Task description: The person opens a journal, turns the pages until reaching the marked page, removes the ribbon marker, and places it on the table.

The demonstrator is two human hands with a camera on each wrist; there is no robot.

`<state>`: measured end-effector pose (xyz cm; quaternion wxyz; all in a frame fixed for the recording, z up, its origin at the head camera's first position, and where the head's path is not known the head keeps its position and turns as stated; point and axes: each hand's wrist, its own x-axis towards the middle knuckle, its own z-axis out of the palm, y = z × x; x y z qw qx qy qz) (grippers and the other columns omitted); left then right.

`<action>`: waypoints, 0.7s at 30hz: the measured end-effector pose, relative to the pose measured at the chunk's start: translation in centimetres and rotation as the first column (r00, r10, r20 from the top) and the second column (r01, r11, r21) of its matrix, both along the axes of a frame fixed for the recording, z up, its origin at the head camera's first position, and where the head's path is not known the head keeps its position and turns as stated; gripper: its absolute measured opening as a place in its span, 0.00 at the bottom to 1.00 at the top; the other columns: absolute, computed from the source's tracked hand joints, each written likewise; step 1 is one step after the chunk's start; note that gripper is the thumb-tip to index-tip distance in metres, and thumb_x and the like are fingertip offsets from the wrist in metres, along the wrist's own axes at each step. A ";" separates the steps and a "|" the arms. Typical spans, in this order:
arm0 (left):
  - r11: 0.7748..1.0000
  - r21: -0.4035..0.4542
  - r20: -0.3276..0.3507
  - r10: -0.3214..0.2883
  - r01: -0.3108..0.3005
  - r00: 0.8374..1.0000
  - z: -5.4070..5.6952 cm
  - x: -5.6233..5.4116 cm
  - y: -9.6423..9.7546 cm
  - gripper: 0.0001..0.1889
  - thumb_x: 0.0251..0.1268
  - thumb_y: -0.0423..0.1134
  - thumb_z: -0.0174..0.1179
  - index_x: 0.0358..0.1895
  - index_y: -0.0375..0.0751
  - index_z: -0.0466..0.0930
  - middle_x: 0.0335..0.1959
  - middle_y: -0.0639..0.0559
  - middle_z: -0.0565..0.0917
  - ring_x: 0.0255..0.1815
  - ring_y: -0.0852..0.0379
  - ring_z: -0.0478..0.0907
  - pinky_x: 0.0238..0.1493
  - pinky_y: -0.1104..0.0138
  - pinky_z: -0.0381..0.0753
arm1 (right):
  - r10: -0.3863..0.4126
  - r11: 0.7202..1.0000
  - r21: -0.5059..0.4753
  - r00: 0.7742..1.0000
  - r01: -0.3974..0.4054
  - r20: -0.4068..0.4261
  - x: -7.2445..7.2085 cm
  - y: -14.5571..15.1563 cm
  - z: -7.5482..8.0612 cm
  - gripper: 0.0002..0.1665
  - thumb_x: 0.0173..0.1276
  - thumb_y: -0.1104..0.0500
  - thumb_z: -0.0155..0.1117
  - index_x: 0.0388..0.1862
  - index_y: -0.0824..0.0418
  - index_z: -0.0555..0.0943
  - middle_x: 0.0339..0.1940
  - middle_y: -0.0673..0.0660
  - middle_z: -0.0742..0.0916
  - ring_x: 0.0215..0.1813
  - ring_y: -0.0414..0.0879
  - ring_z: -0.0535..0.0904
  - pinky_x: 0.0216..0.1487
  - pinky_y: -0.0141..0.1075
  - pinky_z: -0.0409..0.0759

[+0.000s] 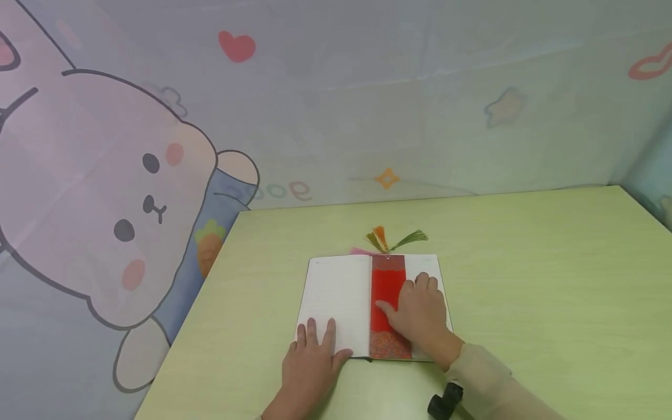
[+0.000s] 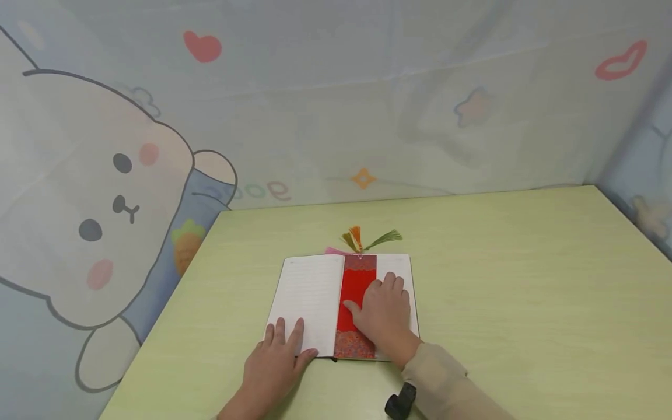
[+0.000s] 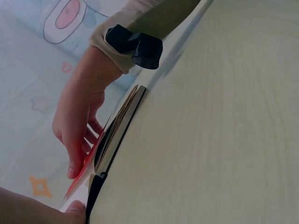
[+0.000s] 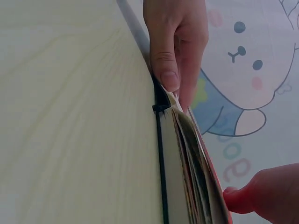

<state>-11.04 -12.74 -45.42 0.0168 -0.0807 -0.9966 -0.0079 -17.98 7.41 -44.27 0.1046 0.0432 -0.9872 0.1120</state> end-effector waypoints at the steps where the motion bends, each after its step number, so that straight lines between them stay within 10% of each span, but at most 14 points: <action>1: 1.000 0.000 -0.002 0.001 -0.001 1.000 -0.1 0.0 0.0 0.33 0.62 0.62 0.50 0.64 0.43 0.68 0.60 0.31 0.69 0.61 0.33 0.65 0.52 0.48 0.71 | -0.003 1.000 -0.001 1.000 0.003 0.001 -0.1 0.0 -0.1 0.34 0.50 0.38 0.68 0.25 0.69 0.73 0.27 0.62 0.71 0.34 0.52 0.68 0.29 0.39 0.72; 11: 1.000 0.001 0.013 0.013 -0.013 1.000 0.0 0.1 0.2 0.34 0.63 0.62 0.50 0.64 0.43 0.68 0.61 0.31 0.68 0.62 0.33 0.64 0.53 0.47 0.70 | -0.034 0.980 -0.191 0.993 0.056 0.116 -0.6 0.0 0.5 0.34 0.48 0.46 0.73 0.35 0.71 0.68 0.29 0.62 0.73 0.34 0.54 0.71 0.30 0.42 0.76; 21: 1.000 0.003 0.018 0.026 -0.026 1.000 0.0 0.3 0.3 0.34 0.62 0.62 0.50 0.65 0.43 0.67 0.62 0.31 0.68 0.63 0.33 0.63 0.54 0.47 0.69 | 0.020 0.859 -0.490 0.947 0.147 0.320 -1.0 0.7 1.3 0.34 0.51 0.53 0.73 0.48 0.69 0.66 0.37 0.61 0.77 0.36 0.51 0.77 0.31 0.43 0.80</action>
